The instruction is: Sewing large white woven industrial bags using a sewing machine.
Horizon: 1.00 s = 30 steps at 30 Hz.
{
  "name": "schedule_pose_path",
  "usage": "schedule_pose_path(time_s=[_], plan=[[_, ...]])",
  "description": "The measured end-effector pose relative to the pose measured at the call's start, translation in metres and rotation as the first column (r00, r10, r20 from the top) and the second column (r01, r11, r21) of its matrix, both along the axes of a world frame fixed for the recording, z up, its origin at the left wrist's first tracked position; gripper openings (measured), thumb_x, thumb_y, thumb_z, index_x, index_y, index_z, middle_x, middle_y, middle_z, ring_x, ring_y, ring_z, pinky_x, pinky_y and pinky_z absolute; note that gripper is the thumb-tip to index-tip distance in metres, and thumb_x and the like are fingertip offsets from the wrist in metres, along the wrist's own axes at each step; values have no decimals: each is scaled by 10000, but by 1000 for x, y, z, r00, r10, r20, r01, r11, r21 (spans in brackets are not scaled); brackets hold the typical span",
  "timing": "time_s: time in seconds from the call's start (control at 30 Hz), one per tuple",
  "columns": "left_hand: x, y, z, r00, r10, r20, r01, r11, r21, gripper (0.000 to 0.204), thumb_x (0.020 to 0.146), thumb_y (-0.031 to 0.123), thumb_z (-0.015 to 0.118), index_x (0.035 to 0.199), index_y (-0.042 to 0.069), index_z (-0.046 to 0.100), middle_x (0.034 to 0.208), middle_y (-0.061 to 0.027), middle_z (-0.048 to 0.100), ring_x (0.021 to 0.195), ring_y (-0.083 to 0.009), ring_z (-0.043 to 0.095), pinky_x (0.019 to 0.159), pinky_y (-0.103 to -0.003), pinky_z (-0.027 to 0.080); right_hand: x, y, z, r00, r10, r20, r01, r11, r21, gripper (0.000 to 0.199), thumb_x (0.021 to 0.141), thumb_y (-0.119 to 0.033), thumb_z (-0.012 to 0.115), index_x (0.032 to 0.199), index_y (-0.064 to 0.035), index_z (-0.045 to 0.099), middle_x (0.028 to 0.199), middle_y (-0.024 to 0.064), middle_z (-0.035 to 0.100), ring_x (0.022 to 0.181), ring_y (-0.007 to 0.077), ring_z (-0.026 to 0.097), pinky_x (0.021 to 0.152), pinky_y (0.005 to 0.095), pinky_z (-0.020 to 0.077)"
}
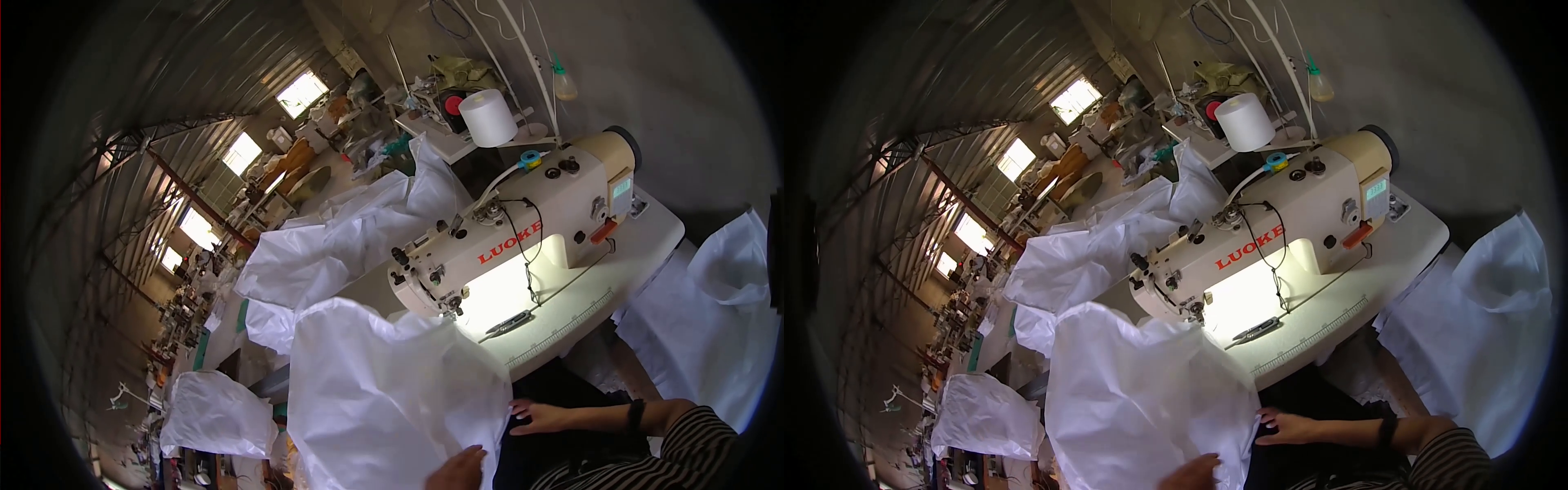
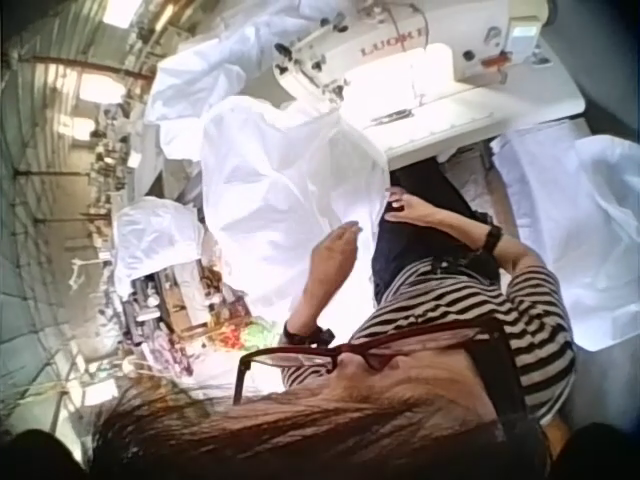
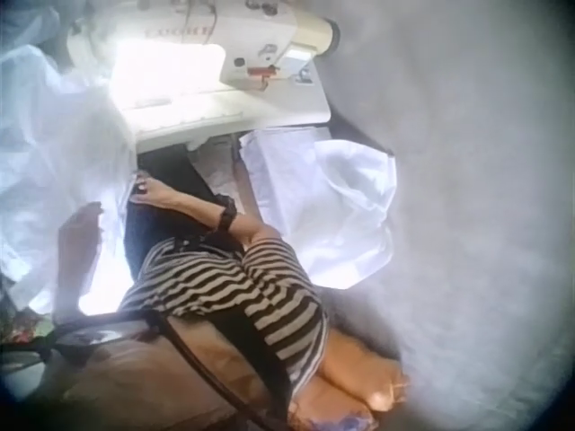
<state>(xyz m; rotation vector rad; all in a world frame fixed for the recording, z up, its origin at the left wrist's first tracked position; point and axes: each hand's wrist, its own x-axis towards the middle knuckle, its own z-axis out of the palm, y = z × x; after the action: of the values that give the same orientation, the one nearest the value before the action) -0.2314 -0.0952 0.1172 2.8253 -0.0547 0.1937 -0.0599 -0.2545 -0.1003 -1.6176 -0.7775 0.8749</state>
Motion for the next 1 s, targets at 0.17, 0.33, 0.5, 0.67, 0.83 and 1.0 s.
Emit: schedule_pose_path(time_s=[0.17, 0.33, 0.5, 0.67, 0.83, 1.0], plan=[[-2, 130, -89, 789, 614, 30, -566, 706, 425, 648, 916, 337, 609, 1468, 108, 358, 1592, -180, 187, 1470, -354, 196, 1053, -719, 236, -10, 63, -38, 813, -183, -553, 213, 977, -9, 572, 898, -228, 712, 1319, 24, 419, 1244, 162, 605, 1138, 251, 613, 997, 369, 490], [53, 212, -91, 770, 630, -101, -590, 764, 261, 709, 920, 486, 567, 1501, 157, 330, 1564, -162, 282, 1465, -383, 207, 1046, -717, 254, -35, 79, -23, 886, 364, -289, -332, 931, 154, 414, 940, -344, 646, 1213, -36, 603, 1065, 90, 691, 958, 171, 632, 907, 330, 489], [96, 326, -128, 804, 588, -87, -540, 783, 309, 695, 907, 535, 557, 1470, 167, 385, 1553, -119, 323, 1439, -385, 263, 1037, -739, 236, -30, 20, 114, 608, 423, -672, -205, 901, 382, 447, 987, -334, 580, 1285, 0, 571, 1240, 121, 611, 1139, 184, 561, 994, 329, 430], [163, 391, -140, 886, 464, 11, -438, 830, 346, 684, 888, 549, 573, 1422, 144, 440, 1502, -121, 398, 1378, -383, 356, 1021, -758, 228, -34, -53, 57, 646, -67, -760, -331, 873, -358, 402, 999, -404, 512, 1126, -42, 633, 1081, 82, 671, 1032, 160, 613, 869, 356, 478], [168, 408, -133, 968, 227, 108, -241, 959, 150, 609, 885, 504, 596, 1334, 99, 524, 1400, -148, 497, 1333, -387, 398, 1044, -715, 247, -13, -60, 75, 901, 408, -145, -422, 753, -505, 372, 984, -440, 509, 1033, -103, 660, 902, 90, 699, 873, 241, 675, 749, 390, 513], [116, 383, -86, 980, 201, -8, -185, 885, -428, 536, 805, 345, 739, 1257, 89, 607, 1455, -150, 455, 1368, -381, 360, 1105, -510, 309, 7, -22, 153, 845, 57, 531, -1, 995, -104, 167, 923, -259, 637, 906, -93, 630, 792, 88, 659, 710, 304, 664, 620, 374, 535]])
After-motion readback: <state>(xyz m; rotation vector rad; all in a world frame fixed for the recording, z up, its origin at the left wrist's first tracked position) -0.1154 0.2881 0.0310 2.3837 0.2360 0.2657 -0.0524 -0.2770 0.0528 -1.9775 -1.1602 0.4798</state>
